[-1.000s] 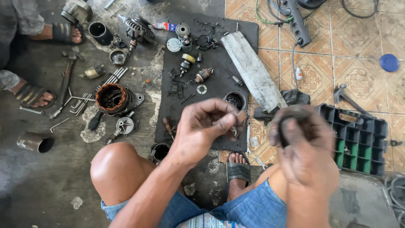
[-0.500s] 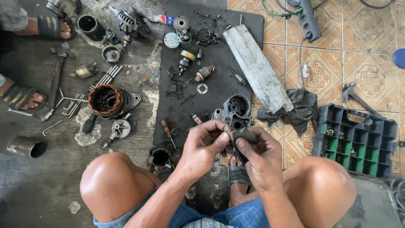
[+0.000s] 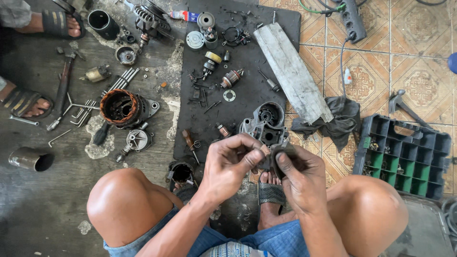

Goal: The person sits on the floor and cleans small metal parts of a disassembled motor using a cloth and sandpaper. They wipe and sand the components individually, handling them one at a time.

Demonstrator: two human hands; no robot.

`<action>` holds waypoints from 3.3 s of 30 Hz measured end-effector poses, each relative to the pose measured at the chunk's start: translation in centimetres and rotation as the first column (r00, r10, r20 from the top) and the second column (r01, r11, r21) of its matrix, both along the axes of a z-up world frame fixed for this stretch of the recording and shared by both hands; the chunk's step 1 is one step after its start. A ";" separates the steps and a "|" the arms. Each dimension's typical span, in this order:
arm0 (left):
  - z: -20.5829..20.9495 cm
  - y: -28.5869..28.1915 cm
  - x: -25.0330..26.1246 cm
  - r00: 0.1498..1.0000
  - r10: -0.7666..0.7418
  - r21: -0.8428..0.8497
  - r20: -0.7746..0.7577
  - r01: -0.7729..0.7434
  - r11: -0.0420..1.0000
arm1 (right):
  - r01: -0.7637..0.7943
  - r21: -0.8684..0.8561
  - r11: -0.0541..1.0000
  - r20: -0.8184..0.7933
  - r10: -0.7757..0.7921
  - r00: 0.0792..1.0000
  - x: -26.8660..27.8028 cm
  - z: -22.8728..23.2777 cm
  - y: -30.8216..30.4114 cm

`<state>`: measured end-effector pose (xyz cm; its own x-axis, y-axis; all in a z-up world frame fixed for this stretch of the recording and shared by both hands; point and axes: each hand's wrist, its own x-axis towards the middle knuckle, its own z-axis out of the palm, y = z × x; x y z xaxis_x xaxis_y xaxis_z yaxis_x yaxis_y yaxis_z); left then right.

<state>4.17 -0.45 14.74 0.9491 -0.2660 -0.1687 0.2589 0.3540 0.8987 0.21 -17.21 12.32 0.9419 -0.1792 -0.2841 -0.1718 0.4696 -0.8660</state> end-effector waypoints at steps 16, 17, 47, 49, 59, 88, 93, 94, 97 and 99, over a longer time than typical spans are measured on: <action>-0.2 -1.7 -1.4 0.990 0.128 -0.069 0.051 -0.125 0.990 | 0.015 -0.183 0.983 0.077 -0.001 0.997 -0.1 0.7 1.5; -0.3 -1.6 -1.4 0.991 0.128 -0.056 0.041 -0.126 0.991 | 0.012 -0.182 0.983 0.076 0.002 0.997 -0.1 0.7 1.5; -0.6 -2.4 -2.0 0.992 0.122 -0.105 0.014 -0.119 0.987 | 0.025 -0.232 0.972 0.169 0.014 0.986 -0.3 1.6 1.2; -0.9 -2.3 -2.0 0.990 0.114 -0.210 -0.085 -0.129 0.969 | -0.015 -0.228 0.974 0.211 0.064 0.975 -0.2 1.8 1.4; -1.4 -2.2 -2.0 0.980 0.116 -0.272 -0.161 -0.157 0.949 | -0.040 -0.400 0.916 0.133 0.101 0.986 0.3 3.5 0.9; 0.7 -0.5 -1.0 0.969 0.229 0.067 0.095 -0.236 0.969 | -0.075 -0.810 0.581 0.165 0.350 0.922 0.6 8.8 -3.2; -1.5 1.7 0.5 0.876 0.463 -0.065 -0.136 -0.474 0.878 | -0.610 -0.457 -0.648 -0.887 0.274 0.372 6.1 8.2 -4.7; -1.5 2.1 0.5 0.877 0.460 -0.073 -0.136 -0.472 0.879 | -0.609 -0.454 -0.650 -0.887 0.267 0.376 7.0 6.8 -4.5; -1.4 2.6 0.8 0.868 0.456 -0.165 -0.199 -0.488 0.857 | -0.616 -0.292 -0.732 -0.956 0.241 0.166 9.6 3.7 -3.8; -1.5 2.8 0.7 0.855 0.472 -0.111 -0.215 -0.501 0.858 | -0.622 -0.193 -0.759 -0.980 0.175 0.091 10.7 2.9 -2.8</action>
<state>4.92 2.35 13.20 0.9226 0.1854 -0.3384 0.1629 0.6079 0.7771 10.88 -20.05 15.19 0.4177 0.1225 -0.9003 0.3659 -0.9297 0.0433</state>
